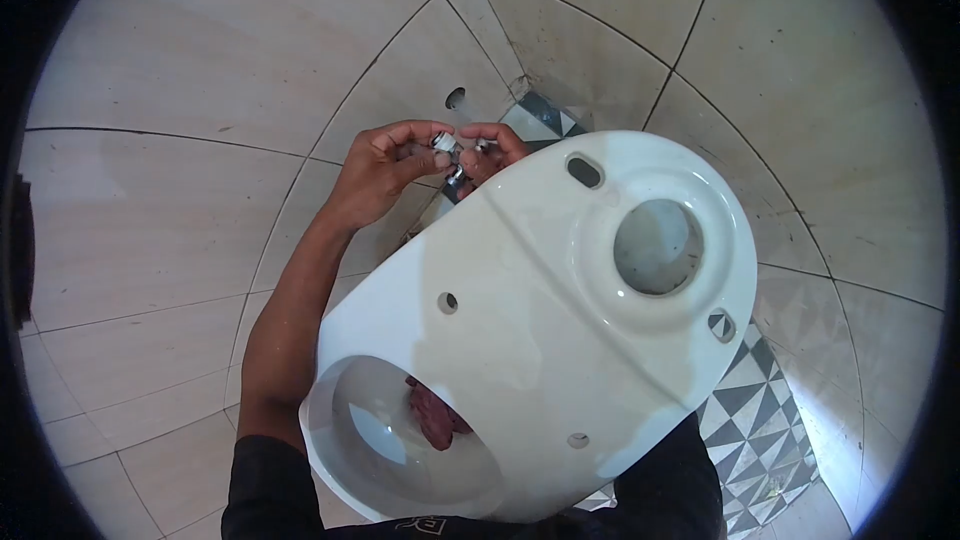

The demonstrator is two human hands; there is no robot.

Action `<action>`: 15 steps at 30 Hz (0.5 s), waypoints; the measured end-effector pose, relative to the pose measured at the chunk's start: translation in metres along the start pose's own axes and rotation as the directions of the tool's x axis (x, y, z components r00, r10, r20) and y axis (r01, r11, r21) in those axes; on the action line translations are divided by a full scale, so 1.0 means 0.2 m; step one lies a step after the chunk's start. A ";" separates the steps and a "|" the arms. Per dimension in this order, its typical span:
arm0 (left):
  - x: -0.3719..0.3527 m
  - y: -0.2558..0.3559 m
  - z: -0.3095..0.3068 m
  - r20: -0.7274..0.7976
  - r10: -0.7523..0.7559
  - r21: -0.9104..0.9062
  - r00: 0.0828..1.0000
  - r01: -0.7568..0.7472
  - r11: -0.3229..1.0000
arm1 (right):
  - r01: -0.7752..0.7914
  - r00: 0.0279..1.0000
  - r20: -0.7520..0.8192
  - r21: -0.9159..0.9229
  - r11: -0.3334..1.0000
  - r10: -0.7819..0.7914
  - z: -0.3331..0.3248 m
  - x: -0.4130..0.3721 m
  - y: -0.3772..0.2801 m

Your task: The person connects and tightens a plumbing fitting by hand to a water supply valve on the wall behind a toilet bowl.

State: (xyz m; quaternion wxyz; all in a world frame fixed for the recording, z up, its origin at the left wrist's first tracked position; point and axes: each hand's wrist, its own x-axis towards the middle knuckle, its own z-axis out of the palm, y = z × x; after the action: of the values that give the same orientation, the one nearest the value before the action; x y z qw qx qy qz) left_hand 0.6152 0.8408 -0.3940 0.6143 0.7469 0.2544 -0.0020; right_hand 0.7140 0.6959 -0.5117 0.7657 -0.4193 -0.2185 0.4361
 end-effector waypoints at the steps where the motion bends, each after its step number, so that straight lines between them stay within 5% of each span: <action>1: 0.00 0.00 0.00 -0.010 -0.019 0.007 1.000 0.019 1.000 | 0.125 0.991 -0.032 -0.090 0.988 -0.128 0.01 0.00 0.02; 2: 0.00 -0.01 0.00 -0.014 -0.025 0.012 1.000 0.026 1.000 | 0.122 0.992 -0.030 -0.081 0.989 -0.125 0.00 0.01 0.03; 3: 0.01 -0.02 -0.01 -0.034 -0.040 0.017 0.999 0.041 0.999 | 0.438 0.886 0.093 -0.489 0.754 -0.455 -0.02 0.03 0.02; 4: 0.02 -0.03 -0.01 -0.053 -0.054 0.023 0.997 0.055 0.998 | 0.618 0.687 0.336 -0.737 0.275 -0.644 -0.03 0.04 0.01; 8: 0.04 -0.08 -0.02 -0.077 -0.118 -0.037 0.990 0.116 0.993 | 0.574 0.732 0.281 -0.745 0.340 -0.621 -0.03 0.04 0.10; 11: 0.03 -0.11 -0.02 -0.083 -0.170 -0.058 0.982 0.166 0.984 | 0.520 0.752 0.292 -0.813 0.260 -0.591 -0.05 0.10 0.16; 13: 0.02 -0.12 -0.02 -0.082 -0.187 0.383 0.979 0.205 0.901 | 0.373 0.864 0.144 -0.826 0.422 -0.482 -0.04 0.16 0.20; 15: 0.00 -0.14 -0.03 -0.021 -0.250 0.423 0.968 0.235 0.875 | 0.337 0.854 0.077 -0.835 0.434 -0.515 -0.05 0.25 0.27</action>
State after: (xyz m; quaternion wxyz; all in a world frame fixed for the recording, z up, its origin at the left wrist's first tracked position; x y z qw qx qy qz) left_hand 0.6033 0.8500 -0.4188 0.4373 0.8240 0.3290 -0.1466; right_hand 0.7205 0.7488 -0.5637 0.5793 -0.6972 -0.4212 0.0312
